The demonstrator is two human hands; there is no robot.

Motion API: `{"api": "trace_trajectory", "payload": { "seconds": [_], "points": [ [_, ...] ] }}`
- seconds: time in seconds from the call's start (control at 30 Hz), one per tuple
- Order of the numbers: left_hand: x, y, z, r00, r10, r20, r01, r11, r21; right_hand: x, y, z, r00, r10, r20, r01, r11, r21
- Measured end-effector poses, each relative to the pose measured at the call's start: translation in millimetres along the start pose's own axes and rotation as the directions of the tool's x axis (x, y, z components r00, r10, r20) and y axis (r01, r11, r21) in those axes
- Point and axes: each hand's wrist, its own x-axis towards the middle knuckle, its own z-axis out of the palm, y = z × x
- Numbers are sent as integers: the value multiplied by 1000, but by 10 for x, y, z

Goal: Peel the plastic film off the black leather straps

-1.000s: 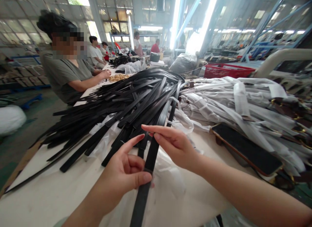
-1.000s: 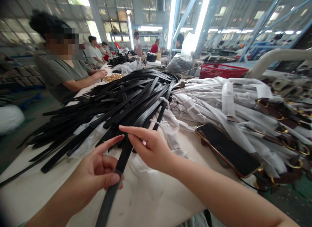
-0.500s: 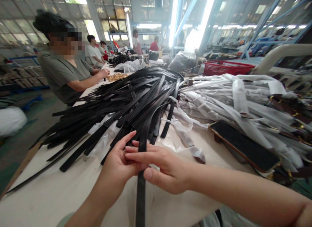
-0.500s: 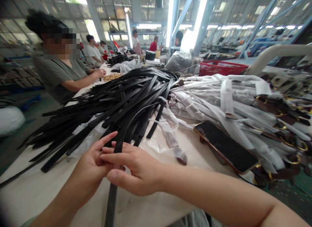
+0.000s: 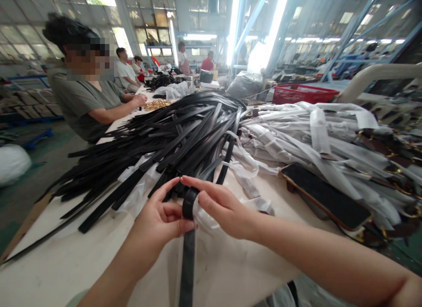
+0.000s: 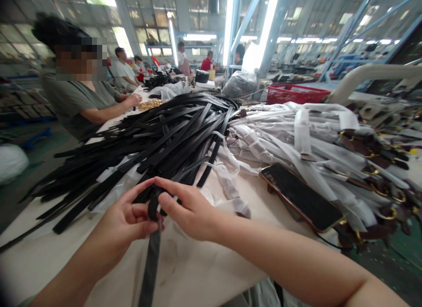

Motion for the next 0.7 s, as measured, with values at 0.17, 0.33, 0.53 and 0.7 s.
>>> {"api": "trace_trajectory", "payload": {
  "seconds": [0.17, 0.33, 0.53, 0.7],
  "points": [
    [-32, 7, 16, 997, -68, 40, 68, 998, -1, 4, -8, -132, 978, -204, 42, 207, 933, -296],
    [-4, 2, 29, 999, -41, -31, 41, 999, -18, -4, -102, -112, 935, -293, 198, 336, 911, -239],
    [-9, 41, 33, 997, -9, -71, 5, 999, -51, -51, -103, 1, 932, -153, 327, 185, 981, -67],
    [-29, 24, 55, 996, -89, 5, 89, 996, -2, 100, 109, -121, 995, 102, -21, -89, 937, 338]
  ]
}}
